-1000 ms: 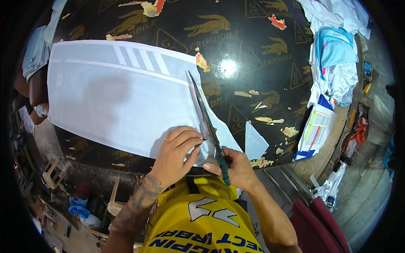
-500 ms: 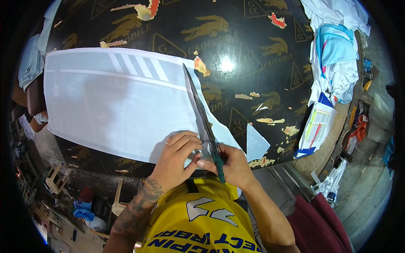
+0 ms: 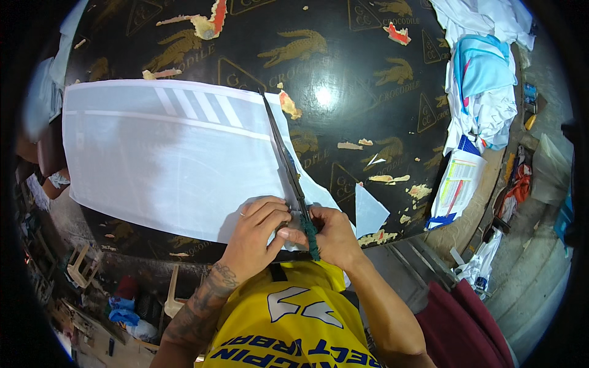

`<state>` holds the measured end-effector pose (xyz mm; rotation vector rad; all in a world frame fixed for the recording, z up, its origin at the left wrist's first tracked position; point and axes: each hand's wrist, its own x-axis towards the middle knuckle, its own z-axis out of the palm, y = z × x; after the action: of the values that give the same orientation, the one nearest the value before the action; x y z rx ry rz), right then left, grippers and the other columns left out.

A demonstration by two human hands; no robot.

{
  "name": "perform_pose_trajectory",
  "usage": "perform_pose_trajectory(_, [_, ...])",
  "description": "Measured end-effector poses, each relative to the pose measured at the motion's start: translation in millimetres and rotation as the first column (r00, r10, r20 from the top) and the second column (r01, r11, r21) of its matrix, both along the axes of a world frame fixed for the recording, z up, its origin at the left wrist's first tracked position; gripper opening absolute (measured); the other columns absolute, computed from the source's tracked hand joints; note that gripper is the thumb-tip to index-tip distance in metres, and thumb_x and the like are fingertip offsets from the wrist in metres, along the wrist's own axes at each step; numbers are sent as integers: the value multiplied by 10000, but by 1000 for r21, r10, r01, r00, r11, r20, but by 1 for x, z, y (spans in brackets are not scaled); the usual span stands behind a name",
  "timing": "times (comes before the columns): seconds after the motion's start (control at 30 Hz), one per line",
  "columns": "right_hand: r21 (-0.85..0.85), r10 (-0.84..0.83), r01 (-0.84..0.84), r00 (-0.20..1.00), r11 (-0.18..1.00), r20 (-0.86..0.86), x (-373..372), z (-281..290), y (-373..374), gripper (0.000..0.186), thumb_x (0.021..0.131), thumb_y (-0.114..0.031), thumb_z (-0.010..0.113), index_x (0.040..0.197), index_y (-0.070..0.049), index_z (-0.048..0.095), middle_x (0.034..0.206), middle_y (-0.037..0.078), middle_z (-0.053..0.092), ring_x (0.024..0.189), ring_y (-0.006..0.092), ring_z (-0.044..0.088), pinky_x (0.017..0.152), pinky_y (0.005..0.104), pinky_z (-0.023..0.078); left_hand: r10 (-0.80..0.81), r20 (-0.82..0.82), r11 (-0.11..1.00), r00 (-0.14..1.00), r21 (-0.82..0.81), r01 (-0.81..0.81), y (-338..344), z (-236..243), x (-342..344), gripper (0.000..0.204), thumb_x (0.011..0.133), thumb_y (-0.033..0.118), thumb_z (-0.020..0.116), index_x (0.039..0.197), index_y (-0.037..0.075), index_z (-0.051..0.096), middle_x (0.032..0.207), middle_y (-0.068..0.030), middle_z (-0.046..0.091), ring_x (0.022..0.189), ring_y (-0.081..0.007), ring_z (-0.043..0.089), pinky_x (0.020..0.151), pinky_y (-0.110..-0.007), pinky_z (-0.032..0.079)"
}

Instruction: The person lays a large white sheet of fabric on a table, smooths it, and uses shears to cut along a printed pattern. The person repeatedly flips the fabric to align the pattern, cuts along the edges, and removes excess pieces, leaving a shaped fabric piece on the table.

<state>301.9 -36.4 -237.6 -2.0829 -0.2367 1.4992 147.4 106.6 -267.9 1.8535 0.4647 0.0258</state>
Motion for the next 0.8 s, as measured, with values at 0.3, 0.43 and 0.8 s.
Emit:
perform_pose_trajectory(0.3, [166, -263, 242, 958, 956, 117, 49, 16, -75, 418, 926, -339, 904, 850, -42, 620, 714, -43, 530, 635, 73, 485, 562, 272, 401, 38, 66, 930, 997, 363, -59, -25, 12, 26, 217, 949, 68, 704, 1165, 58, 725, 1152, -97, 718, 1143, -314, 644, 1044, -469, 432])
perform_pose_trajectory(0.43, [153, -208, 171, 938, 973, 276, 69, 45, -146, 389, 932, -299, 900, 848, -51, 612, 694, -36, 561, 597, 67, 527, 539, 262, 424, 270, 152, 825, 951, 472, -310, -2, 9, 69, 245, 957, 108, 742, 1197, 59, 735, 1150, -127, 715, 1143, -350, 632, 1020, -487, 447])
perform_pose_trajectory(0.8, [118, -246, 237, 635, 964, 732, 169, 45, -310, 356, 936, -276, 888, 910, -28, 633, 693, 33, 647, 620, 123, 579, 580, 326, 437, -117, -39, 767, 992, 632, 115, -36, -20, 207, 911, 724, 509, 973, 1455, 104, 612, 1335, -106, 558, 1291, -315, 511, 1123, -510, 395])
